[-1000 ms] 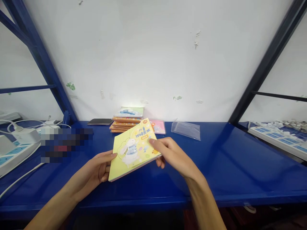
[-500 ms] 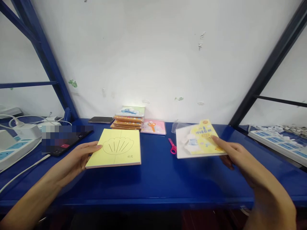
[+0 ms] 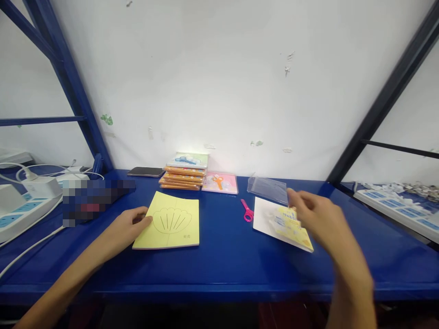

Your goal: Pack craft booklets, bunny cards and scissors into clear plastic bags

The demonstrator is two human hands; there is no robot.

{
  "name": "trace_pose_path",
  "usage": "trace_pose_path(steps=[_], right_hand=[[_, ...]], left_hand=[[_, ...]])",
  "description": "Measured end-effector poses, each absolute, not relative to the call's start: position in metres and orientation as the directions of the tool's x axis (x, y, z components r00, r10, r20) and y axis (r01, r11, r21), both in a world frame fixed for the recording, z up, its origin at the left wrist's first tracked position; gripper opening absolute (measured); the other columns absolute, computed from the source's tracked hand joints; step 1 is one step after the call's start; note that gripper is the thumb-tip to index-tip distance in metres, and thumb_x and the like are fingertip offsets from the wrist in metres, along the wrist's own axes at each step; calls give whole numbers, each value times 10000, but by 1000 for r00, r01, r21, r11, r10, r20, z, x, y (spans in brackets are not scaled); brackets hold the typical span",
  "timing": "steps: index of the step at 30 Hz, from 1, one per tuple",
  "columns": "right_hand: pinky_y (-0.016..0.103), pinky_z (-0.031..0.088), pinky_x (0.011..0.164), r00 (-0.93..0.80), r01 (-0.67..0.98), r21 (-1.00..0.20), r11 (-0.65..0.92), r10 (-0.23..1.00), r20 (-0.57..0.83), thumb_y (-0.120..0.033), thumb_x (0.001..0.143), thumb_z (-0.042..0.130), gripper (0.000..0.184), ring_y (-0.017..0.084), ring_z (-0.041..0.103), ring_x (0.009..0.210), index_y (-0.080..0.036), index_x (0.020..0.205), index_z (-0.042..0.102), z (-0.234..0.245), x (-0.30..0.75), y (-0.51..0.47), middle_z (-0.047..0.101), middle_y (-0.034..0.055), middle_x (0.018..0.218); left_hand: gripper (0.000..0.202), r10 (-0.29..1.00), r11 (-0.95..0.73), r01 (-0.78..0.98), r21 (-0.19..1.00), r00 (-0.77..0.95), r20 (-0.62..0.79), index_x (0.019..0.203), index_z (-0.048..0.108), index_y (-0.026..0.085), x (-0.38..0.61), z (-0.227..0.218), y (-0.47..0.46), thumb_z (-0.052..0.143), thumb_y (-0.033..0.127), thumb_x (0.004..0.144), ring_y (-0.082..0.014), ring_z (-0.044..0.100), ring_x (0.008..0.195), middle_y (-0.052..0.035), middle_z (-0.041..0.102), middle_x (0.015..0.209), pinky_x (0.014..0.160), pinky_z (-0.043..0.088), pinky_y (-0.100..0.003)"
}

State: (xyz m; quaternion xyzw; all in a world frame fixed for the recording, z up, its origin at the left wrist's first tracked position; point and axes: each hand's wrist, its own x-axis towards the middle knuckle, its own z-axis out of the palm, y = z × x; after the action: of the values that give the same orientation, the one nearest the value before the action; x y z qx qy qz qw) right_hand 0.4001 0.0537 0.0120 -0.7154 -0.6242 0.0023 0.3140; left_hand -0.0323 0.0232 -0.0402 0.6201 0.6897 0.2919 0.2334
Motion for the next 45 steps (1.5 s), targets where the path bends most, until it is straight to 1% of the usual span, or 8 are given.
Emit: trace_pose_path(steps=[6,13,17,24,28,31,36,45], right_hand=[[319,489,655,-159,962,-245,124,979,-126,-614,969,482,470,243,718,700,-215,894,717,35,301,118,776,86,826],[519,468,996,20,988,-154,-34,996,-92,-592,1018,466,565,354,666,1144,-94,1043,732,-9,276,194,718,232,1166],[500,515,985,6,961,-273,-35,994,-108,-536,990,594,431,252,668,1097,-158,1180,677,-27,284,203,694,102,1209],[423,589,865,-68,736,-677,-12,993,-91,-385,1000,635,341,222,684,1017,-170,1265,638,-33,294,207,667,93,1239],[298,568,690,-42,538,-841,57,998,41,-371,966,674,233,149,663,787,-141,996,652,-15,298,199,680,33,933],[214,447,554,22,446,-884,141,986,168,-350,830,766,366,107,560,628,-202,692,460,10,311,180,552,-38,657],[218,327,474,214,380,-887,262,908,359,-409,744,792,461,107,443,552,-237,700,367,31,335,105,469,-59,590],[210,209,397,54,74,-983,171,983,175,-505,746,835,546,93,372,467,-257,781,351,23,306,35,441,-64,600]], left_hand=[[264,987,72,823,564,-140,78,664,405,241,-27,-41,22,433,353,901,-187,456,605,26,445,618,596,256,-315],[508,987,63,831,552,-133,88,780,590,238,-21,-37,14,315,610,991,-290,640,808,-77,700,812,706,391,-350],[546,988,42,832,553,-118,103,857,679,235,-16,-36,11,287,586,1005,-320,689,904,-106,755,908,796,449,-381],[607,995,49,829,557,-91,48,1006,693,235,-15,-35,11,206,597,1018,-353,645,1126,-129,738,1134,1000,411,-457],[599,996,42,880,472,-75,50,1005,677,214,-11,-33,7,182,549,1025,-357,659,1040,-141,719,1051,912,444,-461],[618,997,47,911,409,-70,40,1008,675,211,-8,-34,6,144,526,1029,-350,666,952,-131,684,984,854,448,-469],[641,979,72,897,436,-148,143,1278,642,151,-12,-35,10,184,530,1037,-362,649,1077,-171,640,1207,932,451,-487],[542,911,-362,682,635,116,395,1442,544,280,31,-18,-13,563,543,968,-240,682,1009,-76,644,1371,697,562,-302]])
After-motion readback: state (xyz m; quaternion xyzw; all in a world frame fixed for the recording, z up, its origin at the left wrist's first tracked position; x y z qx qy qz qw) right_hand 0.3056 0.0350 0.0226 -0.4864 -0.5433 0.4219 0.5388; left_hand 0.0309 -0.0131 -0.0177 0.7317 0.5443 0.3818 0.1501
